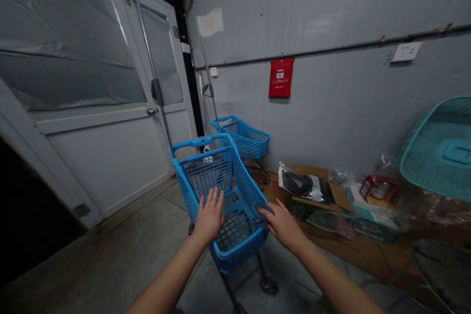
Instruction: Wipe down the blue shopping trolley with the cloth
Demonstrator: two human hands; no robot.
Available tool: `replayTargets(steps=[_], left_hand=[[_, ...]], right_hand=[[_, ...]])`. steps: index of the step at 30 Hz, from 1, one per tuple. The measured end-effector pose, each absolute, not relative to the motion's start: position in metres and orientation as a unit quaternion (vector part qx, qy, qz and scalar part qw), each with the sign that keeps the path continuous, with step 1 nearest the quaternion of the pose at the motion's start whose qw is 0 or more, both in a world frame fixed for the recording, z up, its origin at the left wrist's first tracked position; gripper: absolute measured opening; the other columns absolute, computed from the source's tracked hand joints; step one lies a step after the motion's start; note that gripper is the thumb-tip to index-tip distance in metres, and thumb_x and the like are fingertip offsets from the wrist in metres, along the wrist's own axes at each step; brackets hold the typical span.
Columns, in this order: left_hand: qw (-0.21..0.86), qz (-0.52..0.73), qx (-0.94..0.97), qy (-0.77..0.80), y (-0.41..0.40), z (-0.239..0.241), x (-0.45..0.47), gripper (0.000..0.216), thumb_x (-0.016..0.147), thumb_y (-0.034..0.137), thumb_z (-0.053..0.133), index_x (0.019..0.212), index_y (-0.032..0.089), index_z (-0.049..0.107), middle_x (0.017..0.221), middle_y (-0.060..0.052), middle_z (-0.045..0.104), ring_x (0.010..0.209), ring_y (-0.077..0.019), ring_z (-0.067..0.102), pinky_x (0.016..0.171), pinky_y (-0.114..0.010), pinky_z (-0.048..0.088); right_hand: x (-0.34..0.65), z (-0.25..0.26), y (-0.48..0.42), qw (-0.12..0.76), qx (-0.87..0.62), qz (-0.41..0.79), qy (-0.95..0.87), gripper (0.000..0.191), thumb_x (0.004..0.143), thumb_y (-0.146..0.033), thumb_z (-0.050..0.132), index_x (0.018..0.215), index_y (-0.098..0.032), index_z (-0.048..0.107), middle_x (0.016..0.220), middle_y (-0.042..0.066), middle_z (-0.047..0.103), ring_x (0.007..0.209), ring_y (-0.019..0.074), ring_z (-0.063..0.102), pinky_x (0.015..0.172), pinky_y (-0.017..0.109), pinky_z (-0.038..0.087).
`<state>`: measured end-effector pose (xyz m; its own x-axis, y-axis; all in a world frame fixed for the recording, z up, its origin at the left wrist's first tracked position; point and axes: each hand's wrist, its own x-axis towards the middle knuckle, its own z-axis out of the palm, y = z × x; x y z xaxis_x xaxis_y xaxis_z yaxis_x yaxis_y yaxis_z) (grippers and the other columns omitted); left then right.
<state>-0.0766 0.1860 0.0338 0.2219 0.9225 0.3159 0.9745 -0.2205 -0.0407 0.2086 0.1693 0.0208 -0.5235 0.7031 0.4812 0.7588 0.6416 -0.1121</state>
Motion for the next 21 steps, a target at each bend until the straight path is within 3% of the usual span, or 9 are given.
replayTargets(steps=[6, 11, 14, 17, 21], left_hand=[[0.104, -0.123, -0.771, -0.616, 0.189, 0.037, -0.072, 0.069, 0.082, 0.026, 0.049, 0.147, 0.018, 0.030, 0.157, -0.012, 0.024, 0.145, -0.0278, 0.016, 0.115, -0.052, 0.017], [0.093, -0.123, -0.774, -0.614, 0.190, 0.039, -0.078, 0.068, 0.081, 0.023, 0.048, 0.147, 0.019, 0.032, 0.155, -0.011, 0.029, 0.145, -0.0262, 0.018, 0.116, -0.052, 0.016], [0.087, -0.121, -0.780, -0.608, 0.190, 0.040, -0.083, 0.068, 0.081, 0.021, 0.046, 0.147, 0.019, 0.031, 0.153, -0.009, 0.034, 0.145, -0.0253, 0.020, 0.116, -0.052, 0.017], [0.080, -0.124, -0.784, -0.602, 0.189, 0.041, -0.083, 0.066, 0.082, 0.021, 0.045, 0.147, 0.018, 0.032, 0.151, -0.008, 0.039, 0.144, -0.0250, 0.023, 0.116, -0.052, 0.019], [0.071, -0.131, -0.783, -0.604, 0.186, 0.040, -0.078, 0.063, 0.084, 0.023, 0.044, 0.146, 0.018, 0.033, 0.149, -0.008, 0.043, 0.142, -0.0253, 0.027, 0.115, -0.053, 0.020]], right_hand=[[0.167, -0.004, 0.135, 0.293, -0.439, -0.037, -0.848, 0.040, 0.086, -0.016, 0.054, 0.125, -0.022, 0.056, 0.126, 0.014, 0.058, 0.116, 0.0266, 0.056, 0.096, 0.046, 0.050], [0.110, -0.014, 0.100, 0.303, -0.395, -0.027, -0.867, 0.061, 0.073, -0.004, 0.055, 0.131, -0.022, 0.052, 0.137, 0.013, 0.051, 0.129, 0.0280, 0.046, 0.105, 0.053, 0.041], [0.114, -0.006, 0.106, 0.273, -0.355, -0.025, -0.894, 0.066, 0.068, 0.003, 0.049, 0.130, -0.019, 0.052, 0.145, 0.014, 0.043, 0.138, 0.0265, 0.033, 0.107, 0.049, 0.040], [0.146, 0.012, 0.123, 0.269, -0.360, -0.029, -0.893, 0.061, 0.071, 0.003, 0.044, 0.128, -0.017, 0.053, 0.145, 0.015, 0.043, 0.137, 0.0254, 0.035, 0.106, 0.045, 0.042], [0.187, 0.035, 0.143, 0.326, -0.415, -0.038, -0.849, 0.054, 0.081, -0.009, 0.048, 0.135, -0.016, 0.046, 0.138, 0.017, 0.046, 0.130, 0.0264, 0.044, 0.106, 0.048, 0.041]])
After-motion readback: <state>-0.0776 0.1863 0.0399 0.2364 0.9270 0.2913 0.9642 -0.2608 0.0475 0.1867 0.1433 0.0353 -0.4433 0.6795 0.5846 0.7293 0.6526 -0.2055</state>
